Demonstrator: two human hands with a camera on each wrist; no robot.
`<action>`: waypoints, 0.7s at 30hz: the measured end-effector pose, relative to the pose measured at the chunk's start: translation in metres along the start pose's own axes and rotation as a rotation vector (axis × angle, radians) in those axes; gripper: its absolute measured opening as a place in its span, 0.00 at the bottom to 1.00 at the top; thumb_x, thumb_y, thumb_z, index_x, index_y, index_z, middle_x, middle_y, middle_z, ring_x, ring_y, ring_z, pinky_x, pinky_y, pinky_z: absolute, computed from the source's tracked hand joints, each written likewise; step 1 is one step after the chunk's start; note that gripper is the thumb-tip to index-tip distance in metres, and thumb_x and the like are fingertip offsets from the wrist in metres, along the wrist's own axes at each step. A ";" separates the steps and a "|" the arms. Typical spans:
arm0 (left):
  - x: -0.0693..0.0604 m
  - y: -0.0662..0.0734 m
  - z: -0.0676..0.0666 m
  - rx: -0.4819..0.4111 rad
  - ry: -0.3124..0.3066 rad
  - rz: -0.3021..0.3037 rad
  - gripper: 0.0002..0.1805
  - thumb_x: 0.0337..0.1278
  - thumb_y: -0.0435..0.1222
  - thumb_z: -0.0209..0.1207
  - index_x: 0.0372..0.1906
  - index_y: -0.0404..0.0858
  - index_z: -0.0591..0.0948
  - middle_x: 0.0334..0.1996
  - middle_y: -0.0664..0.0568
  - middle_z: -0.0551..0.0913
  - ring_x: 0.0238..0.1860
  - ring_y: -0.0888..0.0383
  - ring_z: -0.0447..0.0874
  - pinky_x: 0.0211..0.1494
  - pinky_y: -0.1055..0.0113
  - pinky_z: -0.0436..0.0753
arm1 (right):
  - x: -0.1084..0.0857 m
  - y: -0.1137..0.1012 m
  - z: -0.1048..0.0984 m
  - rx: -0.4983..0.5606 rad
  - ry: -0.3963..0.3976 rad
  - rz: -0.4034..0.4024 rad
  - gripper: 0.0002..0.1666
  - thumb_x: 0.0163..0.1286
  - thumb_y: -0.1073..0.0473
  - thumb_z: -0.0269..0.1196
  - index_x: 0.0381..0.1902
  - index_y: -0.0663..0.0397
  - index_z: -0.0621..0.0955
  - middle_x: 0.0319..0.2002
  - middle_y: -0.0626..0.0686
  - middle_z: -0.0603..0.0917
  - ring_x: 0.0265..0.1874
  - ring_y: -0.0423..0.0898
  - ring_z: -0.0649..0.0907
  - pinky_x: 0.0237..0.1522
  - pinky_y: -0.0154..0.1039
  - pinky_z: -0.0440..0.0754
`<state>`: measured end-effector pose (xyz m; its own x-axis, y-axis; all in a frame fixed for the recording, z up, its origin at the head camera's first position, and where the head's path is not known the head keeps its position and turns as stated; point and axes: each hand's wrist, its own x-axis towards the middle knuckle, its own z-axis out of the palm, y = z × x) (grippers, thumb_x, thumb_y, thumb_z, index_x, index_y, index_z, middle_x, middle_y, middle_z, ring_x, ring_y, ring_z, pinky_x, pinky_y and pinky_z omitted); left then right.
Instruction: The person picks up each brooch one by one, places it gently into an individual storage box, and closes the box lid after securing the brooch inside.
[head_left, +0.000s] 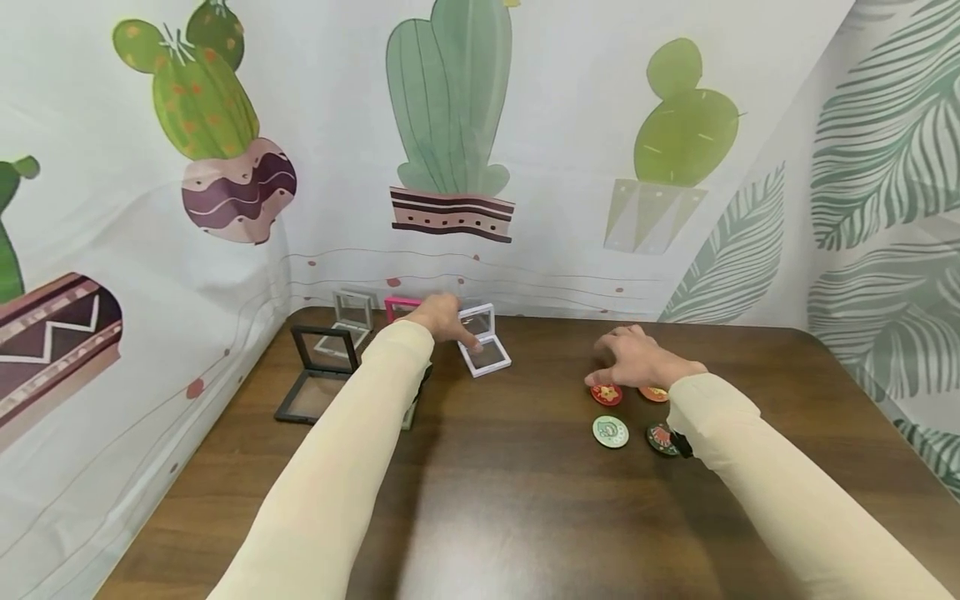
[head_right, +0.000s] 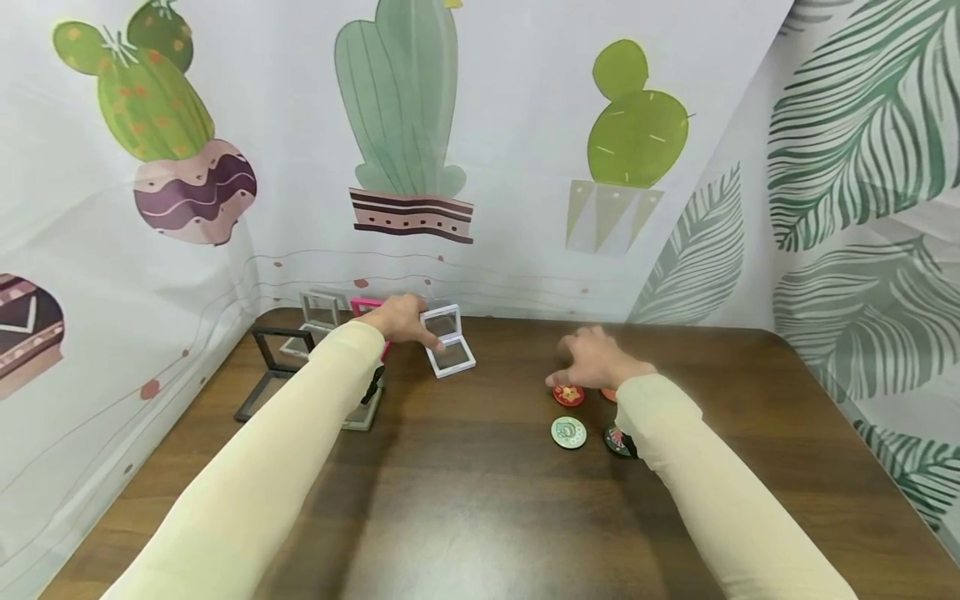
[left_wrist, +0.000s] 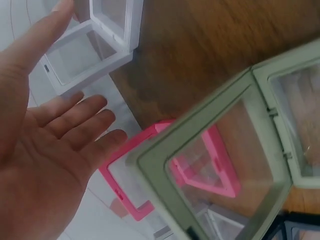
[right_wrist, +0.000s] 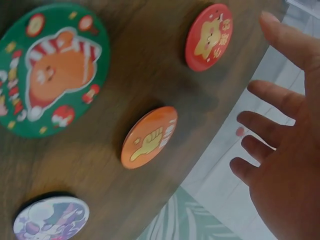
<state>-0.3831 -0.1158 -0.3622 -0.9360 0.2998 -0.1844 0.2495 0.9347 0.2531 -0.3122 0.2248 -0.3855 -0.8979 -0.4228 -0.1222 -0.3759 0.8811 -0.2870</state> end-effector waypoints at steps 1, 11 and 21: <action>-0.001 0.001 0.001 -0.011 -0.004 -0.007 0.35 0.48 0.53 0.80 0.48 0.31 0.80 0.40 0.46 0.81 0.44 0.49 0.78 0.56 0.55 0.81 | -0.002 0.001 0.000 0.005 -0.007 -0.005 0.43 0.68 0.41 0.73 0.67 0.69 0.78 0.69 0.74 0.73 0.69 0.73 0.66 0.69 0.73 0.63; -0.009 0.007 0.010 -0.102 -0.001 -0.057 0.48 0.45 0.53 0.82 0.64 0.27 0.75 0.53 0.39 0.82 0.55 0.45 0.80 0.65 0.55 0.79 | -0.008 0.011 0.011 0.012 -0.025 -0.036 0.37 0.58 0.42 0.81 0.54 0.63 0.84 0.53 0.62 0.81 0.54 0.62 0.73 0.58 0.63 0.74; -0.015 0.015 0.012 -0.075 -0.045 -0.116 0.39 0.47 0.57 0.80 0.52 0.30 0.81 0.41 0.47 0.79 0.42 0.52 0.75 0.51 0.60 0.81 | -0.007 0.016 0.018 -0.007 0.005 -0.018 0.29 0.57 0.44 0.81 0.43 0.59 0.83 0.45 0.57 0.79 0.50 0.60 0.72 0.53 0.61 0.74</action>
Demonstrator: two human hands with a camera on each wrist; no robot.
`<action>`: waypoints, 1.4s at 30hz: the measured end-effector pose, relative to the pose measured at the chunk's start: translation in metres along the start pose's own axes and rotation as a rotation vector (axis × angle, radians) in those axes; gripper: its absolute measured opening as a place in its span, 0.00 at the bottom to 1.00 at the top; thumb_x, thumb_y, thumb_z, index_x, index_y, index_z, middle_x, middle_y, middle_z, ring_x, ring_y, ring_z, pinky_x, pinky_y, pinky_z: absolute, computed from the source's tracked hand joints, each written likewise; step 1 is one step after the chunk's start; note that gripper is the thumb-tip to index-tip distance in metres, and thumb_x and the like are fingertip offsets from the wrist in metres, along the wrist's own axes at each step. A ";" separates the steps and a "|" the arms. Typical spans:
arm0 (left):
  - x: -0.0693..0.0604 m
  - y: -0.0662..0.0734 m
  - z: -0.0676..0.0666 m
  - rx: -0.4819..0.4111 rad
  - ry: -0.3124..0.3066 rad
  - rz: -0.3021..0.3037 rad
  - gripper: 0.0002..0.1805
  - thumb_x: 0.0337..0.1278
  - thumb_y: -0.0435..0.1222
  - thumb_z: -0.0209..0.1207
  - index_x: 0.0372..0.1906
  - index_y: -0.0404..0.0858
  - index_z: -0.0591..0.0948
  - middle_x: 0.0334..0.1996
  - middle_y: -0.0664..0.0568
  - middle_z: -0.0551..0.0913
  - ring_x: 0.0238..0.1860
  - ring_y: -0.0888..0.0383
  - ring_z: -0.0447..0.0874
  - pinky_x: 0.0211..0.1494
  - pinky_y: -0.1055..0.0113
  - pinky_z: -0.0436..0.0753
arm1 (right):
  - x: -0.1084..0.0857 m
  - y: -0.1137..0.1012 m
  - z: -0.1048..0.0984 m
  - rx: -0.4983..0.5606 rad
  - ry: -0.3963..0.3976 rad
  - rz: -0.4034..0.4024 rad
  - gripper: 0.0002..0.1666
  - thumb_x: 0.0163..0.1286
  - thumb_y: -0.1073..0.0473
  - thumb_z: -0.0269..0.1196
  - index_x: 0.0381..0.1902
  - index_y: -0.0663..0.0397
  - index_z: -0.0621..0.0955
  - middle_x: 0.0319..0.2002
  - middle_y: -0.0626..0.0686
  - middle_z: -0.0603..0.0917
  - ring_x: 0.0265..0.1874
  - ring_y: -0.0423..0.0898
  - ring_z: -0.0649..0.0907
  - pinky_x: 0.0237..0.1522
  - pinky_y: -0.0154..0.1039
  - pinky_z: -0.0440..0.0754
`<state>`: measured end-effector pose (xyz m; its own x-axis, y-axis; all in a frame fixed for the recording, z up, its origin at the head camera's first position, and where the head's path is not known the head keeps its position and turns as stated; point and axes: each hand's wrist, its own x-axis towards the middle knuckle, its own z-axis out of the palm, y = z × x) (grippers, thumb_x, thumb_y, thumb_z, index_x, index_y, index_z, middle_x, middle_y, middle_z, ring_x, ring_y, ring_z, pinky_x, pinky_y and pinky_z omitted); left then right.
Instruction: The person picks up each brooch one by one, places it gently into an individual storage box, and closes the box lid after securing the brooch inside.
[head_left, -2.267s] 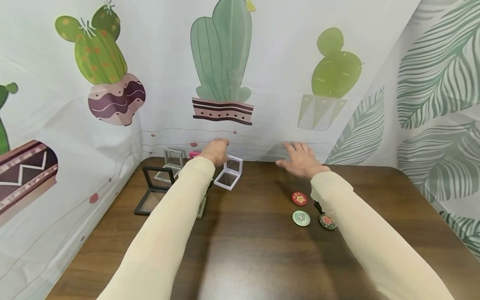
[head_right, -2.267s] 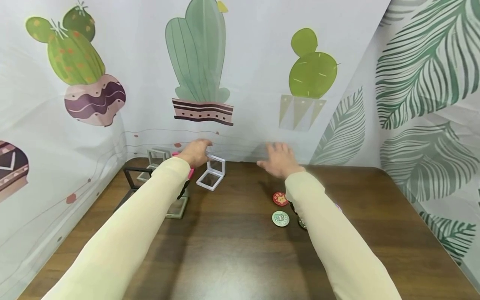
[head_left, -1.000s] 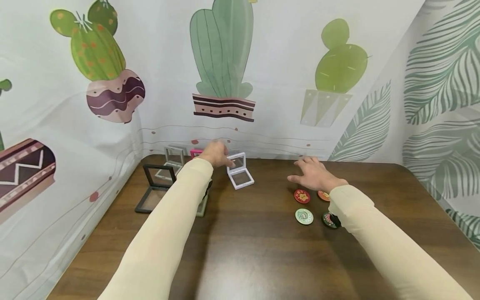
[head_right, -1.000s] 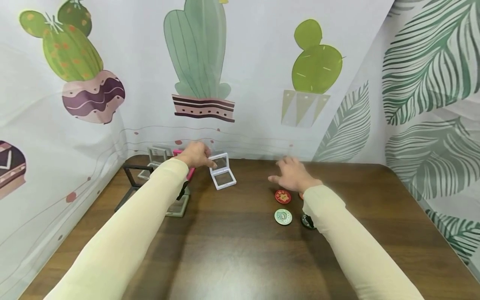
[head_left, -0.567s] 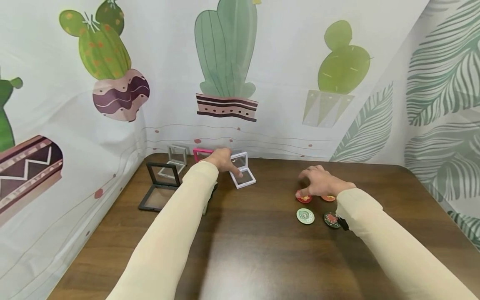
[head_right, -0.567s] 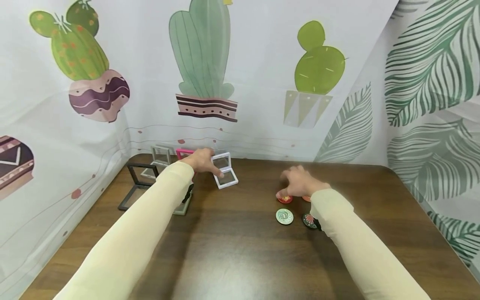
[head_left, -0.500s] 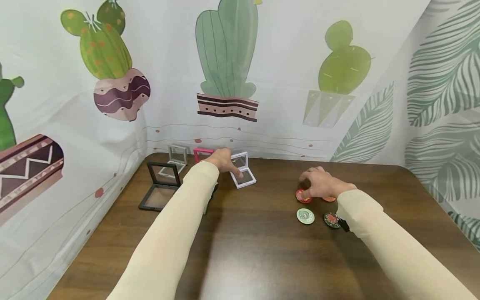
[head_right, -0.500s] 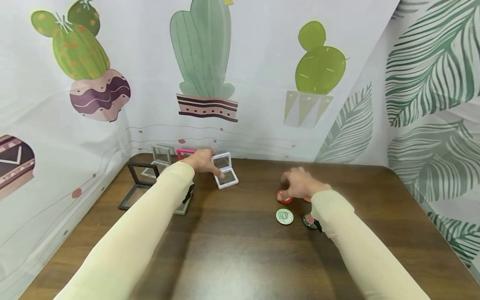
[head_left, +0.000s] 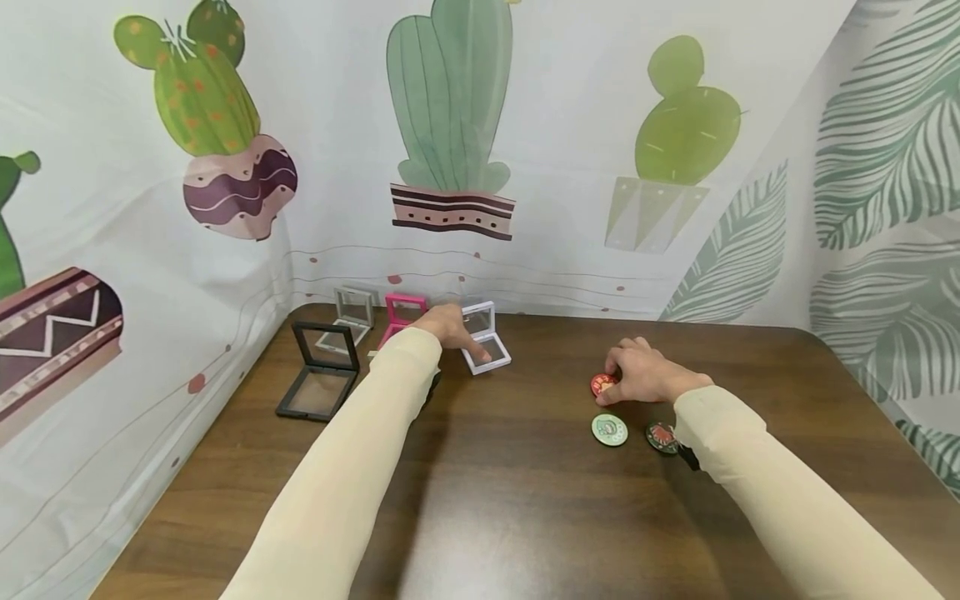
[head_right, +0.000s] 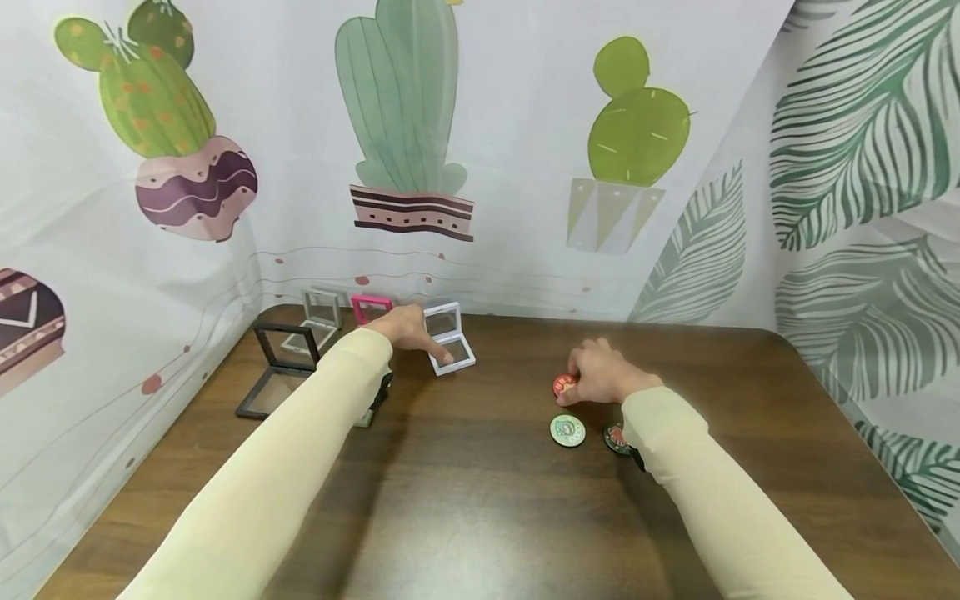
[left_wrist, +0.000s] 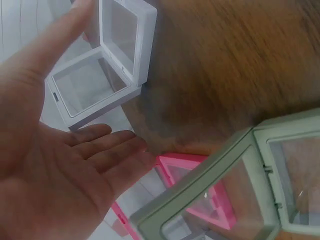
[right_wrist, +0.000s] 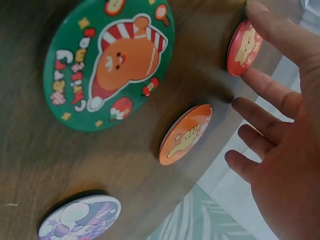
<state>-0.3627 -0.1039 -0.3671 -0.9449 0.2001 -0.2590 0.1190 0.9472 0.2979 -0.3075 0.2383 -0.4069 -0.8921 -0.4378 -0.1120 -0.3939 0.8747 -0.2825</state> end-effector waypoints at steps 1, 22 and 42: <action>0.000 0.000 0.000 -0.003 0.002 -0.004 0.39 0.47 0.57 0.80 0.52 0.30 0.81 0.41 0.47 0.79 0.42 0.52 0.75 0.50 0.60 0.81 | 0.000 0.000 0.000 -0.001 0.005 0.001 0.28 0.57 0.45 0.81 0.42 0.59 0.83 0.45 0.57 0.79 0.50 0.59 0.72 0.53 0.60 0.74; 0.003 -0.009 0.024 -0.140 0.013 -0.048 0.53 0.43 0.54 0.82 0.65 0.24 0.71 0.55 0.37 0.80 0.55 0.46 0.79 0.66 0.56 0.79 | 0.014 -0.021 0.006 0.005 0.105 -0.031 0.20 0.55 0.51 0.73 0.39 0.58 0.83 0.44 0.56 0.78 0.47 0.56 0.71 0.50 0.52 0.75; -0.004 -0.001 0.038 -0.202 0.085 -0.087 0.57 0.39 0.46 0.86 0.69 0.25 0.64 0.55 0.33 0.80 0.57 0.40 0.82 0.65 0.52 0.80 | 0.039 -0.049 0.004 0.101 0.138 -0.030 0.25 0.65 0.46 0.73 0.46 0.61 0.83 0.50 0.59 0.78 0.52 0.56 0.70 0.54 0.52 0.76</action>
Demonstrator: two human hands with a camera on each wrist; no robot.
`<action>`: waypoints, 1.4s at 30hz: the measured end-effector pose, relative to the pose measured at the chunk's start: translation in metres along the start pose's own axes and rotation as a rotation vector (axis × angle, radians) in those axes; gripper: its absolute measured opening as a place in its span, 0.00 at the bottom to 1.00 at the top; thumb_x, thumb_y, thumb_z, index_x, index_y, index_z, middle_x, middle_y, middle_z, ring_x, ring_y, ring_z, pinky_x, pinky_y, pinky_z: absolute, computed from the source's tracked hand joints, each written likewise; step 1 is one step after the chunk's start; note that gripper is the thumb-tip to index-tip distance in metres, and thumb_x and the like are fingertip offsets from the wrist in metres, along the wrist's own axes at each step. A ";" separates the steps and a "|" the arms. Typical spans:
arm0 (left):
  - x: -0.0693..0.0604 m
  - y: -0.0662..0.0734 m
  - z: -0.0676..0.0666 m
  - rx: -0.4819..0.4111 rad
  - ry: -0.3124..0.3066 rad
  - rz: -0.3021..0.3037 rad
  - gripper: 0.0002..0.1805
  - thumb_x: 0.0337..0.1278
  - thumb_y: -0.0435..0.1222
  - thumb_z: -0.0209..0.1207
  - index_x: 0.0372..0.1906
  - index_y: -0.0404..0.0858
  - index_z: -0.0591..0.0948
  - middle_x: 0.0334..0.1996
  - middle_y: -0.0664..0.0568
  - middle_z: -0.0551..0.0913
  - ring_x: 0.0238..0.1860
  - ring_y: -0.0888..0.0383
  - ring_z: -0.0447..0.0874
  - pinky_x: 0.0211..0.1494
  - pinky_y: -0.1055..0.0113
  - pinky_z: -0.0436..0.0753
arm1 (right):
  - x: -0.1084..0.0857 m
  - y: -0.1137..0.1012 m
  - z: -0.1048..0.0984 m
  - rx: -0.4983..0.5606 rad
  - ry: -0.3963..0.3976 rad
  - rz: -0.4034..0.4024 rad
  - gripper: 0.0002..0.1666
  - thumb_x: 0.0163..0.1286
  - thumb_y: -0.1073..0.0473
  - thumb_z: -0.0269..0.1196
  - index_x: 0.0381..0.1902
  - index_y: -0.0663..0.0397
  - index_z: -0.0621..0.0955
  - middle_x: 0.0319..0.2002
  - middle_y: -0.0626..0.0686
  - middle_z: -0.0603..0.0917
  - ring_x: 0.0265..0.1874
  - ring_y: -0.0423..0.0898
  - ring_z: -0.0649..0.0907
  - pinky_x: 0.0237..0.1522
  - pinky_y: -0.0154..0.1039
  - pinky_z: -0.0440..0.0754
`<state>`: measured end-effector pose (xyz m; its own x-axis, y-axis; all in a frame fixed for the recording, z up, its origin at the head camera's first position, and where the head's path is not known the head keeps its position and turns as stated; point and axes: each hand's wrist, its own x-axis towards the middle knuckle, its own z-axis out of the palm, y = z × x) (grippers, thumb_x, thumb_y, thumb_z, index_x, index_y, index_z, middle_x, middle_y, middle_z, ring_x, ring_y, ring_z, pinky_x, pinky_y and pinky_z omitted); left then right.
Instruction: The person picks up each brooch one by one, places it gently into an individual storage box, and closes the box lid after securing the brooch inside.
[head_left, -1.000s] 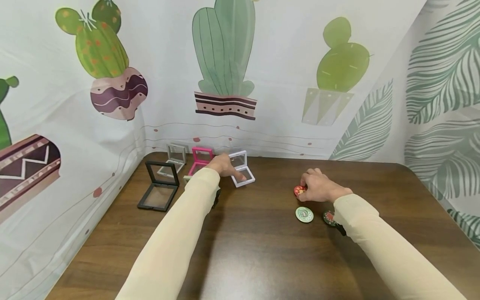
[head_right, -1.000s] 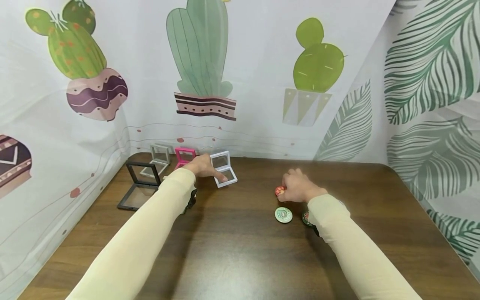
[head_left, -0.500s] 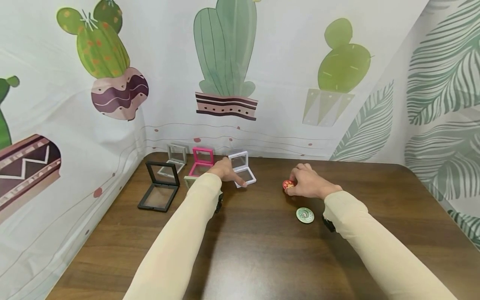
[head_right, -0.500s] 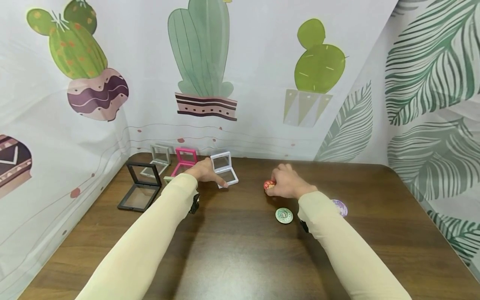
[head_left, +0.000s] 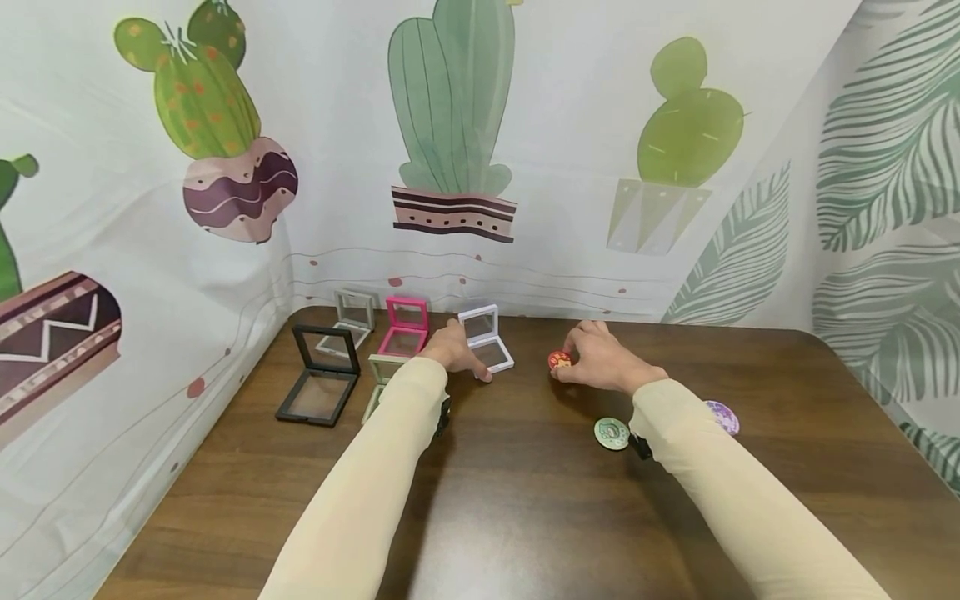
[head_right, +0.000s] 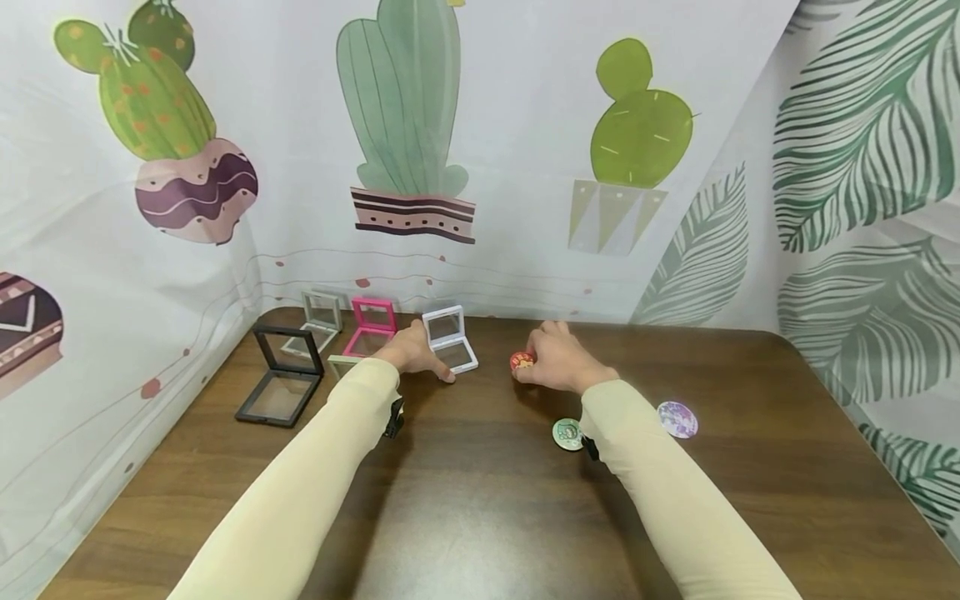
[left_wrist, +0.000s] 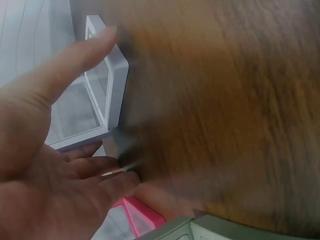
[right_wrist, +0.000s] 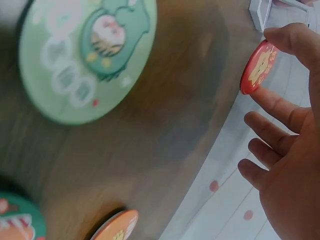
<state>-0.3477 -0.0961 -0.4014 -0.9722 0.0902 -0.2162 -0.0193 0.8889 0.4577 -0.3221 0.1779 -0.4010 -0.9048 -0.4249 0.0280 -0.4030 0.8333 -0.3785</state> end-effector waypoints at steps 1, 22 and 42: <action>0.000 0.000 0.001 -0.004 0.007 0.000 0.57 0.39 0.46 0.86 0.68 0.25 0.65 0.55 0.33 0.80 0.57 0.40 0.82 0.65 0.52 0.80 | 0.001 -0.001 0.001 0.000 0.001 -0.002 0.25 0.65 0.46 0.73 0.46 0.62 0.83 0.51 0.60 0.78 0.52 0.56 0.70 0.55 0.52 0.76; -0.004 -0.002 0.005 -0.060 0.077 0.000 0.57 0.36 0.44 0.87 0.68 0.23 0.67 0.55 0.33 0.81 0.58 0.39 0.82 0.67 0.52 0.79 | 0.032 -0.020 0.009 0.098 0.089 -0.014 0.27 0.66 0.46 0.72 0.48 0.64 0.81 0.56 0.62 0.77 0.64 0.60 0.69 0.64 0.56 0.73; 0.001 -0.002 0.008 0.004 0.077 0.033 0.59 0.37 0.48 0.88 0.69 0.21 0.68 0.60 0.31 0.78 0.63 0.35 0.78 0.70 0.47 0.76 | 0.036 -0.031 0.027 0.274 0.183 -0.009 0.24 0.67 0.50 0.73 0.50 0.63 0.82 0.59 0.61 0.76 0.65 0.60 0.67 0.68 0.58 0.71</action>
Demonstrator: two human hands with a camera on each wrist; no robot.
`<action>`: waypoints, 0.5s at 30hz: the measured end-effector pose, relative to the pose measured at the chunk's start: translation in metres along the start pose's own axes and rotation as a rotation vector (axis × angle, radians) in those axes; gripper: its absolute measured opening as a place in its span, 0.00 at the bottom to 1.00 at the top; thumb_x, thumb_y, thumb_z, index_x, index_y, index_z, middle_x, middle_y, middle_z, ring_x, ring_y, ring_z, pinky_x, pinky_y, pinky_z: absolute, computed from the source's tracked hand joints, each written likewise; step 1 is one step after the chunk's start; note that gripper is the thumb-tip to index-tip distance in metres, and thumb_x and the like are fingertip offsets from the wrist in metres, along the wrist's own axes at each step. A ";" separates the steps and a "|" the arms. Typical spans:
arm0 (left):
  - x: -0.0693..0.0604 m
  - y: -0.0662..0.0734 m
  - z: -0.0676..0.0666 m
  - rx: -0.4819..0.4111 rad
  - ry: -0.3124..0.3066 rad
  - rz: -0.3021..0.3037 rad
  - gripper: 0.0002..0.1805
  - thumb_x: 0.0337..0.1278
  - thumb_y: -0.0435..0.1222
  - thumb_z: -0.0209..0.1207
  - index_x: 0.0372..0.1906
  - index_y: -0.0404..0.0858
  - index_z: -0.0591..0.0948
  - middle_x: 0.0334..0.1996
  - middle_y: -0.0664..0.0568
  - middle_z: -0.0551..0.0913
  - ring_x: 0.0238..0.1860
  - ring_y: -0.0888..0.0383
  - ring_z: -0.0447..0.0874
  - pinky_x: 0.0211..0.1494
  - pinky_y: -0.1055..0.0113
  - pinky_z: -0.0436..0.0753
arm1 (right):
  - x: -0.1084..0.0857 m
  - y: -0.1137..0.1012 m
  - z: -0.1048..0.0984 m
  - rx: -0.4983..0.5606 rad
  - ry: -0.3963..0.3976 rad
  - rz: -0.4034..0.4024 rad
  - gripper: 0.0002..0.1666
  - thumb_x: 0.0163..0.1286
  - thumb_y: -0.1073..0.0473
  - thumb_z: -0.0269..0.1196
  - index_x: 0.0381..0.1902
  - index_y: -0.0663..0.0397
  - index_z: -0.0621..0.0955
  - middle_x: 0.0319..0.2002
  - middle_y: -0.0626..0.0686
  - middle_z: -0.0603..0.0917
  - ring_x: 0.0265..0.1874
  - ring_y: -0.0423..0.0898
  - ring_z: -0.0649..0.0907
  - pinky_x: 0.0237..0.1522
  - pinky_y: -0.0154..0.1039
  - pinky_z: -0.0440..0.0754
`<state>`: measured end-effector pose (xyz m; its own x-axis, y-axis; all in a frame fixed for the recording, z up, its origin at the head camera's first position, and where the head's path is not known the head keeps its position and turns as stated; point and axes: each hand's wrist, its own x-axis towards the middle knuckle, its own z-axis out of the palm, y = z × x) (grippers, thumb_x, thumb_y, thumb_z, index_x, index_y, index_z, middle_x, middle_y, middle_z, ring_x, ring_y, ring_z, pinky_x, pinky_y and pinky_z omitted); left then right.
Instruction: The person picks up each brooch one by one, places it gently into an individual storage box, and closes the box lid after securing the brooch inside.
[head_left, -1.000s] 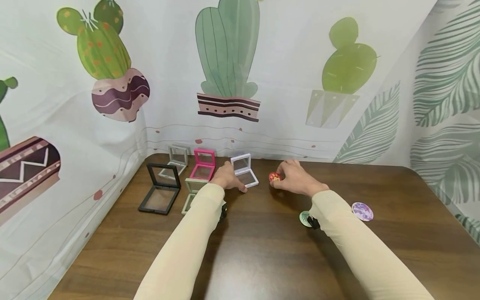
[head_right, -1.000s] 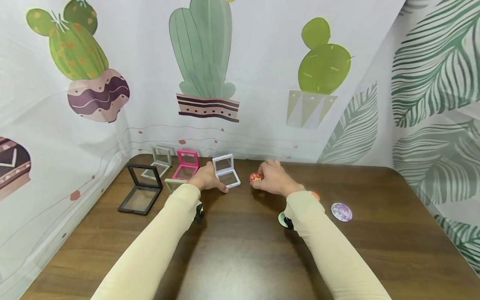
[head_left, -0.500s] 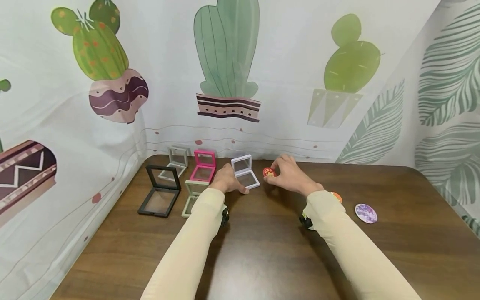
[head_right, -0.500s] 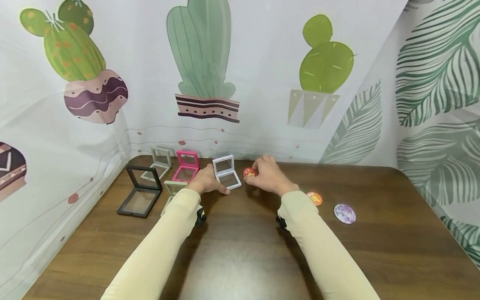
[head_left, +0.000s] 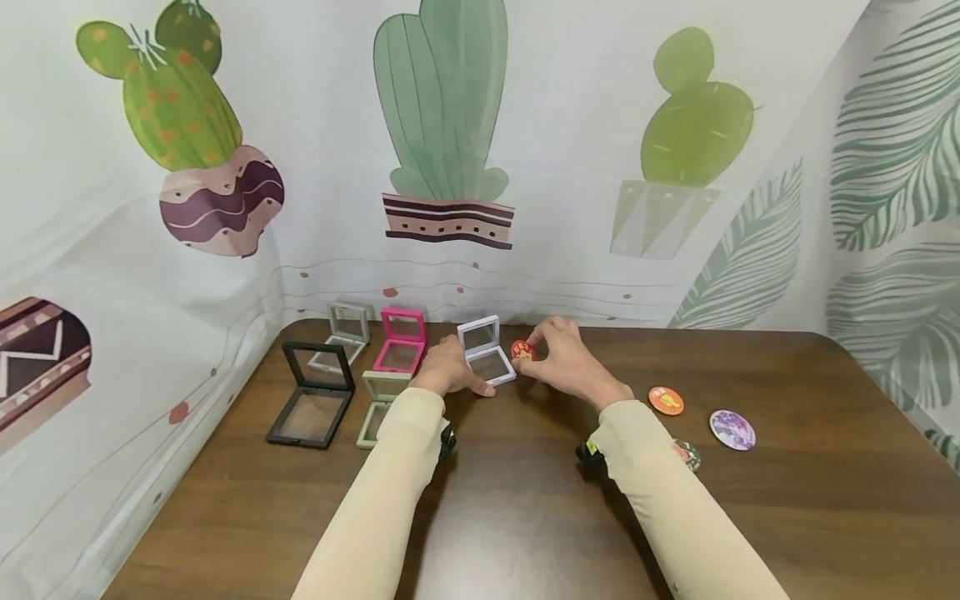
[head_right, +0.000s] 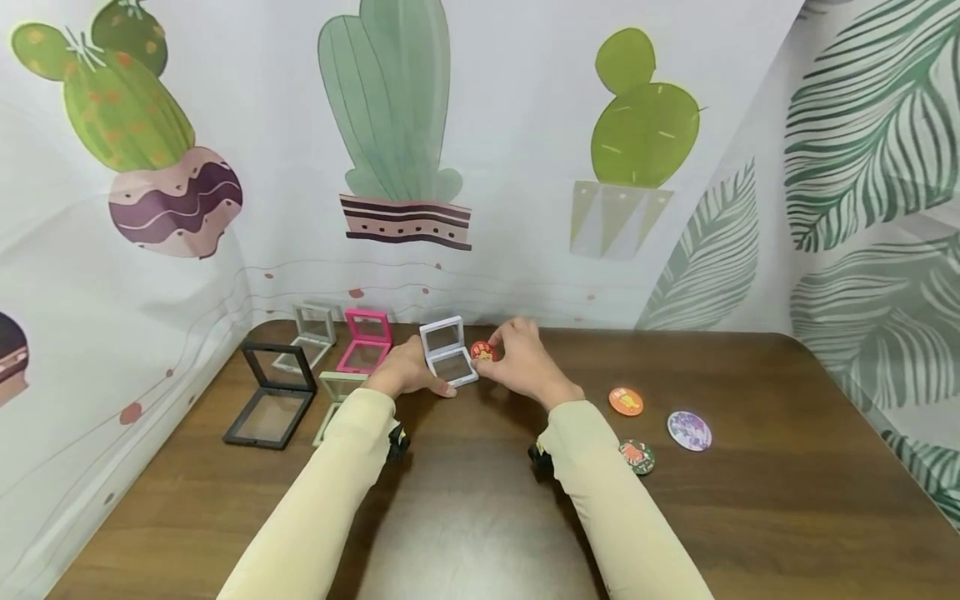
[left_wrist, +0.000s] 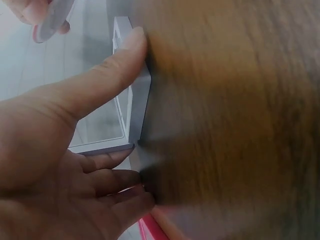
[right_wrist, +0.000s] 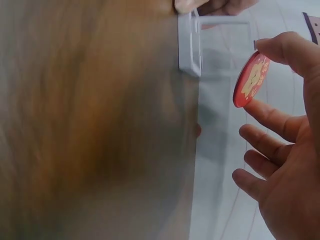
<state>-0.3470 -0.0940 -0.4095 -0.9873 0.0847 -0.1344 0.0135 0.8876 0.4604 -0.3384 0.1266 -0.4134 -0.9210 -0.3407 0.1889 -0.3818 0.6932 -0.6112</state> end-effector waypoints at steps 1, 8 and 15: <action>0.000 -0.002 0.000 0.000 0.005 0.000 0.59 0.37 0.48 0.88 0.69 0.21 0.69 0.60 0.31 0.78 0.62 0.35 0.78 0.69 0.47 0.76 | 0.000 -0.001 0.002 0.007 0.004 -0.004 0.24 0.67 0.50 0.73 0.50 0.63 0.82 0.60 0.61 0.76 0.65 0.60 0.66 0.68 0.58 0.71; -0.002 -0.005 0.004 -0.008 0.012 -0.007 0.58 0.36 0.49 0.88 0.68 0.22 0.70 0.58 0.32 0.79 0.62 0.35 0.79 0.69 0.48 0.77 | -0.004 -0.003 0.006 0.048 0.034 0.007 0.24 0.66 0.50 0.73 0.49 0.63 0.82 0.64 0.62 0.75 0.68 0.60 0.65 0.70 0.58 0.70; -0.004 -0.004 0.005 -0.015 0.021 -0.002 0.58 0.36 0.48 0.88 0.68 0.22 0.69 0.59 0.32 0.78 0.63 0.36 0.77 0.69 0.47 0.76 | -0.013 -0.001 0.008 0.105 0.060 0.020 0.25 0.67 0.50 0.73 0.51 0.63 0.82 0.64 0.61 0.75 0.71 0.62 0.64 0.71 0.62 0.69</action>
<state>-0.3426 -0.0958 -0.4149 -0.9904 0.0735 -0.1171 0.0093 0.8806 0.4737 -0.3255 0.1253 -0.4217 -0.9325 -0.2869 0.2195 -0.3561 0.6280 -0.6919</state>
